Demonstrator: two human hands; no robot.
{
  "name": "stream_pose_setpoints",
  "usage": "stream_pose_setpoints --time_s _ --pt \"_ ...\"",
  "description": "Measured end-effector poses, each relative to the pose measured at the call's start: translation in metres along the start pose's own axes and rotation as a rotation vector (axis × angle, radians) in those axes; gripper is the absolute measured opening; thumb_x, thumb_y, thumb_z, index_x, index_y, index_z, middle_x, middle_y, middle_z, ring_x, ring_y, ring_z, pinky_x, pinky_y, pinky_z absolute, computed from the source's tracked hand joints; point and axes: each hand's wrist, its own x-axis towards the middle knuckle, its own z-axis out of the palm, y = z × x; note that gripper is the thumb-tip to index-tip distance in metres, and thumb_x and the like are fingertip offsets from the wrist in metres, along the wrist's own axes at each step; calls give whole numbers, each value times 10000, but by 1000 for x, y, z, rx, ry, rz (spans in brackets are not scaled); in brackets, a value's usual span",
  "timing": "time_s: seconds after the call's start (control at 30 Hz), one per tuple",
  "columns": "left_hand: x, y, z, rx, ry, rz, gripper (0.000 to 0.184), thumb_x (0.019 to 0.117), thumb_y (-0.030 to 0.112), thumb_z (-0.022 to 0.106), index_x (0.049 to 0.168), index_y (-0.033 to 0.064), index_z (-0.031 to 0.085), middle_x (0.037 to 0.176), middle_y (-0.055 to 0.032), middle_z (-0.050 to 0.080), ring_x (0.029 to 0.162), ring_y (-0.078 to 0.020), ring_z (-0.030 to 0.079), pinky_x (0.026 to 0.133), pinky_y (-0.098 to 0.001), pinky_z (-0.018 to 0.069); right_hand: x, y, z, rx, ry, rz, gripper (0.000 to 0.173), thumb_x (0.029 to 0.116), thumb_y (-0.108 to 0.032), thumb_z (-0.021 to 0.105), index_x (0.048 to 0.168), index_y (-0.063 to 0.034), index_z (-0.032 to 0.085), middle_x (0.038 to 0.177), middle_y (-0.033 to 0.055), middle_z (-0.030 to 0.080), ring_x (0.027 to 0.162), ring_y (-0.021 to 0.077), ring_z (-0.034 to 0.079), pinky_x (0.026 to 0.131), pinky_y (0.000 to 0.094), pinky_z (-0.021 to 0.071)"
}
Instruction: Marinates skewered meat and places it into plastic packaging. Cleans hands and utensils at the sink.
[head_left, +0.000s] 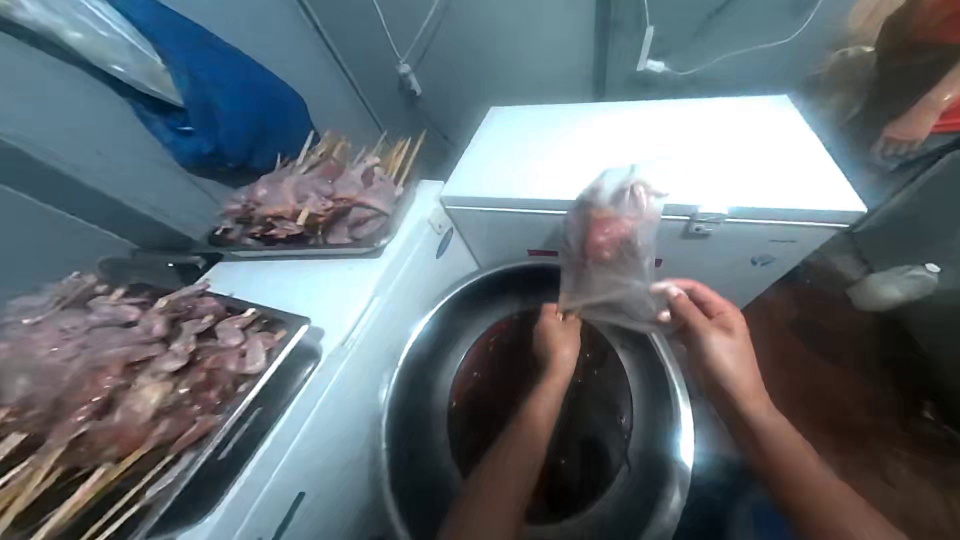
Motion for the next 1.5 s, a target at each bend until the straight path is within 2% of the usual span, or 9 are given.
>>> stream_pose_setpoints --time_s 0.33,0.57,0.83,1.0,1.2,1.27,1.33,1.4,1.5 --pt "155 138 81 334 -49 -19 382 967 259 685 1230 -16 652 1205 -258 679 1132 -416 668 923 -615 536 212 37 -82 103 103 346 207 1070 -183 531 1197 -67 645 965 17 694 823 108 650 752 305 553" --pt "181 161 109 469 -104 -15 505 983 183 627 1427 -9 481 1272 -263 648 1159 -419 658 921 -610 539 292 57 -113 135 124 400 165 1014 -164 586 1152 -86 634 972 19 671 847 133 662 745 325 577" --pt "182 162 95 405 -29 17 392 976 192 644 1316 5 591 1195 -255 677 1105 -428 672 884 -636 536 318 -3 -70 -47 -206 61 174 1078 -149 494 1136 -61 632 995 7 672 904 105 671 809 308 588" --pt "197 193 79 337 19 67 436 981 198 661 1344 -18 552 1264 -251 649 1169 -409 649 941 -605 525 344 -26 -55 -94 -241 -73 184 1078 -150 493 1159 -47 623 1013 5 670 909 82 668 809 276 578" --pt "245 208 101 174 -3 24 592 921 298 764 1348 -45 540 1294 -251 634 1203 -369 636 997 -536 522 389 1 -68 -26 -124 101 213 1078 -188 508 1225 -74 613 1051 5 657 918 98 653 819 280 561" --pt "249 208 113 172 -85 4 603 978 268 702 1386 -118 484 1395 -309 548 1309 -401 557 1082 -525 458 400 27 -78 66 -76 222 260 1068 -199 521 1292 -73 562 1096 17 658 949 110 663 829 291 567" --pt "255 203 127 192 -133 32 627 1002 230 651 1450 -127 397 1456 -326 487 1360 -414 511 1120 -524 426 409 48 -89 167 18 301 221 1055 -190 535 1253 -95 560 1033 12 664 886 109 675 773 277 581" --pt "271 189 144 218 -92 195 609 958 183 665 1446 -103 441 1405 -317 545 1286 -420 573 1072 -543 470 417 58 -97 208 82 300 157 1051 -167 536 1176 -89 591 966 12 672 830 111 676 746 277 587" --pt "251 208 117 220 -258 242 614 1043 258 612 1532 -34 384 1485 -222 530 1334 -302 561 1137 -414 429 431 70 -105 129 58 223 129 1059 -125 496 1062 -73 615 882 -17 669 778 83 673 752 257 592"
